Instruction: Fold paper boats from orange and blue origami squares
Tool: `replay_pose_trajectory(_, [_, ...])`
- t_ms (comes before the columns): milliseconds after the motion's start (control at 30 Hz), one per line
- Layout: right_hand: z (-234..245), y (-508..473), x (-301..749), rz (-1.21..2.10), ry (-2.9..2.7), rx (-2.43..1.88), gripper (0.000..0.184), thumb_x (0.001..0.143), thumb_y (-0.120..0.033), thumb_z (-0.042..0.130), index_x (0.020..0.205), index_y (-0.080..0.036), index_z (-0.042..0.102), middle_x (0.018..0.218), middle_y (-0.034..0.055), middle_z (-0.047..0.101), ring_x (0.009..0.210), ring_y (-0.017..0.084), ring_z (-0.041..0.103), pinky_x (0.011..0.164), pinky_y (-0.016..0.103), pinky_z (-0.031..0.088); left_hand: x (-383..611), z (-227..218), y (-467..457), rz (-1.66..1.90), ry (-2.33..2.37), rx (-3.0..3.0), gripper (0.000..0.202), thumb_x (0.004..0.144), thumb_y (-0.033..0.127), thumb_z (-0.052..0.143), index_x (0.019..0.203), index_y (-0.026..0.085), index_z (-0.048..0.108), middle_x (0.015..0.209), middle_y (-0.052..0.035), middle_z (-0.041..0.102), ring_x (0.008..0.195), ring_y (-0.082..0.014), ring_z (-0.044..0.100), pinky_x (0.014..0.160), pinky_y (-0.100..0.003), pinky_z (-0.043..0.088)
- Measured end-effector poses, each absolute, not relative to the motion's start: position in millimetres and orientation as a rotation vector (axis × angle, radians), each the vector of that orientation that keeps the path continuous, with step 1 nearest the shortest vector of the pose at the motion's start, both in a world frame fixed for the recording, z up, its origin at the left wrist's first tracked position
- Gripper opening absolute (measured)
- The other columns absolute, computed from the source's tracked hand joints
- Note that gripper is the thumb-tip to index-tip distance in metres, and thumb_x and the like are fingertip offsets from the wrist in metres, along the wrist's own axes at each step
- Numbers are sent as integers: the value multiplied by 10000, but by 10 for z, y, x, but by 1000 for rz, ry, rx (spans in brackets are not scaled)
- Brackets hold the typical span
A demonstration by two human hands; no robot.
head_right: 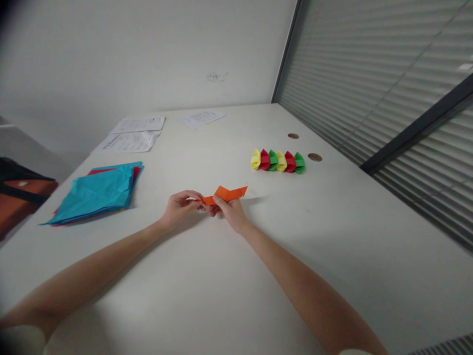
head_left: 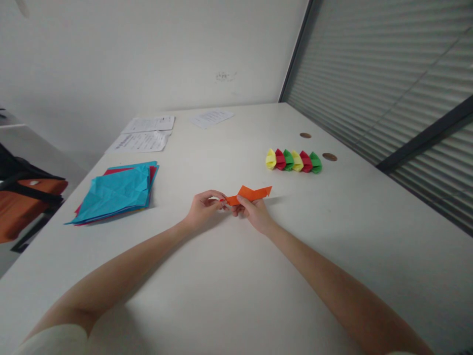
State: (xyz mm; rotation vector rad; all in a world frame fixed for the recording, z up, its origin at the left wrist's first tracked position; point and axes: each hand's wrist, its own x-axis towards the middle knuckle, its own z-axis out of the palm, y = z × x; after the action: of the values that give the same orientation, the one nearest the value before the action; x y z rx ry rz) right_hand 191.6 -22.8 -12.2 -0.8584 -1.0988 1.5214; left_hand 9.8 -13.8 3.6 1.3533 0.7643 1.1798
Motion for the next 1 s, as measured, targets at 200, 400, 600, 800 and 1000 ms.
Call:
replay_pose_trajectory(200, [-121, -244, 1914, 1517, -1110, -879, 386, 728, -542, 724, 751, -157, 711, 649, 29, 688, 534, 127, 604, 566, 283, 499, 108, 22, -149, 1163, 863, 1299, 257, 700, 335, 803, 778, 123, 679, 731, -64, 720, 654, -151, 679, 684, -294, 559])
replay_pose_trajectory(400, [-112, -249, 1915, 1520, -1116, -870, 365, 742, -525, 720, 757, -160, 720, 650, 32, 688, 537, 130, 605, 576, 291, 510, 103, -1, -153, 1152, 878, 1273, 251, 693, 327, 809, 772, 128, 677, 711, -61, 725, 666, -155, 687, 702, -295, 554])
replay_pose_trajectory(600, [-121, -242, 1916, 1515, -1115, -846, 353, 742, -511, 725, 731, -159, 712, 657, 34, 695, 530, 128, 612, 563, 282, 510, 119, 14, -151, 1165, 881, 1266, 292, 670, 351, 821, 791, 138, 661, 693, -40, 710, 642, -157, 683, 672, -296, 549])
replay_pose_trajectory(800, [-89, -262, 1910, 1517, -1109, -874, 373, 713, -531, 741, 707, -160, 699, 627, 24, 685, 523, 126, 609, 553, 276, 515, 131, -2, -139, 1165, 888, 1198, 285, 698, 369, 801, 763, 136, 650, 647, -25, 684, 625, -140, 657, 651, -279, 525])
replay_pose_trajectory(1000, [-87, -259, 1904, 1514, -1097, -896, 394, 687, -552, 749, 696, -162, 691, 631, 26, 686, 522, 132, 604, 554, 287, 519, 131, -31, -138, 1157, 860, 1171, 287, 712, 362, 798, 772, 136, 633, 651, -37, 699, 625, -138, 658, 659, -274, 513])
